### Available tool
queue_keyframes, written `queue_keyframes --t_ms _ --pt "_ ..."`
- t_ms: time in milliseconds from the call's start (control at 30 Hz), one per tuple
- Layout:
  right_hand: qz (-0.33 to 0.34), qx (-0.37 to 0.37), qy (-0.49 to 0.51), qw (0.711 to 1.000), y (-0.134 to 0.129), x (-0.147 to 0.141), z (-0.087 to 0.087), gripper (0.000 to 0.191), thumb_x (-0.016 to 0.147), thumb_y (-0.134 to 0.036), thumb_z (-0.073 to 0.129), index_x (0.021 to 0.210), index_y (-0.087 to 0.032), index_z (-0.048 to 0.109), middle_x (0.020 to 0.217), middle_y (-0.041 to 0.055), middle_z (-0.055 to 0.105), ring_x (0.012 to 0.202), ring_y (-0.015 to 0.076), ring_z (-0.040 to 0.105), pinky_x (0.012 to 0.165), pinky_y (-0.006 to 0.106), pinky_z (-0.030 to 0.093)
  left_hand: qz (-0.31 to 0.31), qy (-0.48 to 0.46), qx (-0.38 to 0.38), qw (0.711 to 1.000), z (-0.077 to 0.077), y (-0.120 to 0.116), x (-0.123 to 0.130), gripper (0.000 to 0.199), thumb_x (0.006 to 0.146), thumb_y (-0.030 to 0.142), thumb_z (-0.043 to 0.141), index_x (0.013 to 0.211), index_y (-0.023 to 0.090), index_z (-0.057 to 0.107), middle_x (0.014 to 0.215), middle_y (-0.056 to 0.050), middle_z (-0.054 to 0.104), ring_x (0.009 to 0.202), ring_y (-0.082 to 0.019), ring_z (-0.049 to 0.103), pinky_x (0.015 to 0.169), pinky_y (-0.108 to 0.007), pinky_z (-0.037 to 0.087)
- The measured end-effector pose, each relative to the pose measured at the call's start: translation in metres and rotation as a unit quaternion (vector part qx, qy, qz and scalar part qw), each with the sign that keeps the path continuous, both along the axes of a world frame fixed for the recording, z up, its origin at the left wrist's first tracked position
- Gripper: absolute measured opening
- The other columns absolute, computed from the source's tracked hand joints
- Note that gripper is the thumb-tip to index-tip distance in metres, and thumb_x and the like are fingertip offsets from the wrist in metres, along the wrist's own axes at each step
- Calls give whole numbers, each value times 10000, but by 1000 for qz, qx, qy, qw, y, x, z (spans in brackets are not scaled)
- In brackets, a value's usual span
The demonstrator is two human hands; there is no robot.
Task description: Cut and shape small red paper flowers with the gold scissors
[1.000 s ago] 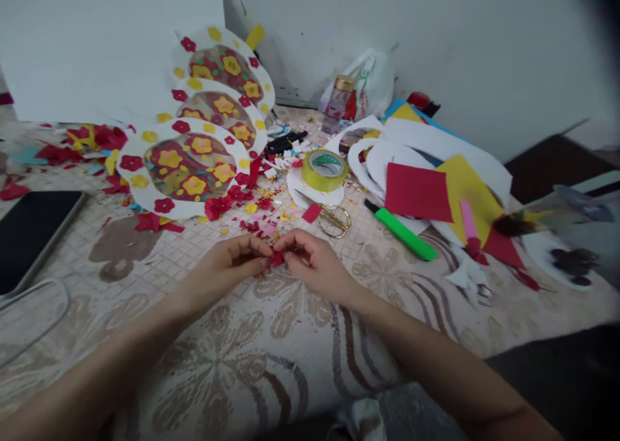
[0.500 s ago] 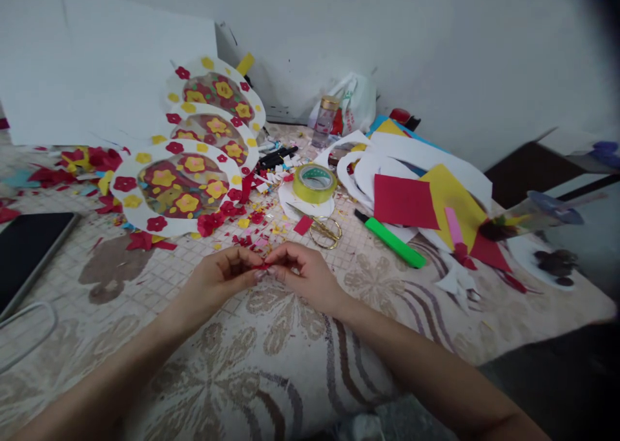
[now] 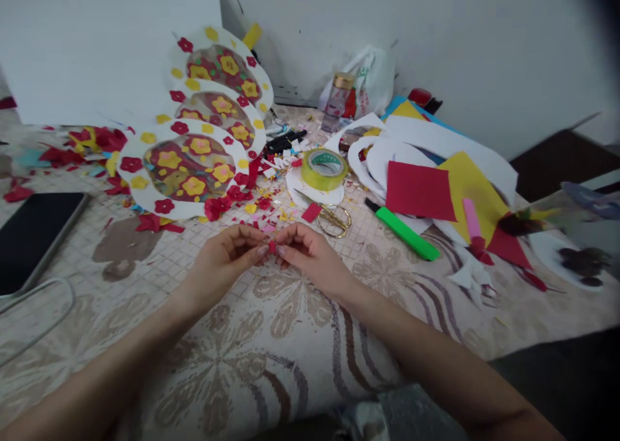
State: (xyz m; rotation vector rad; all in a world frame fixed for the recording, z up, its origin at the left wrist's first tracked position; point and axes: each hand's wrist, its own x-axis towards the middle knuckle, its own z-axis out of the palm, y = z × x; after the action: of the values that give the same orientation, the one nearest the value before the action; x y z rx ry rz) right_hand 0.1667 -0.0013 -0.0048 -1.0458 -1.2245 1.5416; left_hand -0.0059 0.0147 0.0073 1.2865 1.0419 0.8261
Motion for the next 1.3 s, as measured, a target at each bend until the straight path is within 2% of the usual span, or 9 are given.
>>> queue_keyframes --t_ms 200,467,600,700,833,1000,1100,1200,1300 --pt "2 -15 -8 1000 0 0 -2 120 798 -240 582 889 -169 549 725 -13 571 625 93 555 602 242 464 -17 -14 -3 1000 -4 3 -3 216 728 225 662 897 138 559 817 -22 628 742 -129 605 688 -259 484" --pt "29 -1 -46 999 -2 1 -5 95 811 -256 581 809 -170 540 684 -27 534 581 83 504 559 226 417 -67 -10 0 998 -8 1 -3 224 755 255 645 920 136 552 834 -31 631 774 -135 605 697 -255 476" --pt "27 27 -61 997 -4 0 -3 67 822 -239 560 815 -177 535 712 -28 514 605 85 492 572 227 413 -107 40 5 993 -6 -1 -3 161 795 294 599 829 137 585 728 -6 617 663 -109 564 617 -227 452" --pt "43 25 -65 997 -3 1 -4 66 828 -246 544 826 -181 533 710 -26 523 614 92 507 585 235 433 -105 59 0 993 -5 -1 -4 172 805 308 578 770 141 591 659 8 597 613 -103 542 591 -222 442" --pt "57 12 -76 995 -2 3 -4 38 821 -204 528 846 -176 534 720 -18 541 638 99 527 608 245 454 -104 64 -23 992 -5 1 -4 157 792 296 594 765 141 603 671 -1 613 628 -109 561 607 -228 457" --pt "63 52 -98 992 -5 2 13 42 813 -137 503 828 -176 502 716 -22 534 620 93 507 572 230 425 -131 0 -108 986 6 1 -4 174 805 311 593 785 140 620 743 -20 646 664 -107 587 615 -215 480" --pt "69 63 -80 992 -7 1 24 26 829 -155 499 847 -174 498 741 -15 541 647 93 508 582 227 425 -135 -47 -113 983 12 0 -5 158 811 295 597 774 143 623 724 -10 646 639 -88 582 604 -193 477" --pt "73 50 -63 994 -7 2 22 27 828 -183 518 847 -168 506 746 -13 540 631 88 511 598 238 437 -127 -46 -106 985 10 -1 -5 150 803 278 607 760 135 624 713 -16 651 642 -96 590 613 -208 482" --pt "57 49 -92 993 -6 5 14 47 830 -208 526 864 -176 522 775 -6 547 656 95 523 607 240 440 -119 -25 -94 988 6 -1 -5 143 790 270 609 766 131 632 710 -26 660 652 -113 604 628 -237 488"
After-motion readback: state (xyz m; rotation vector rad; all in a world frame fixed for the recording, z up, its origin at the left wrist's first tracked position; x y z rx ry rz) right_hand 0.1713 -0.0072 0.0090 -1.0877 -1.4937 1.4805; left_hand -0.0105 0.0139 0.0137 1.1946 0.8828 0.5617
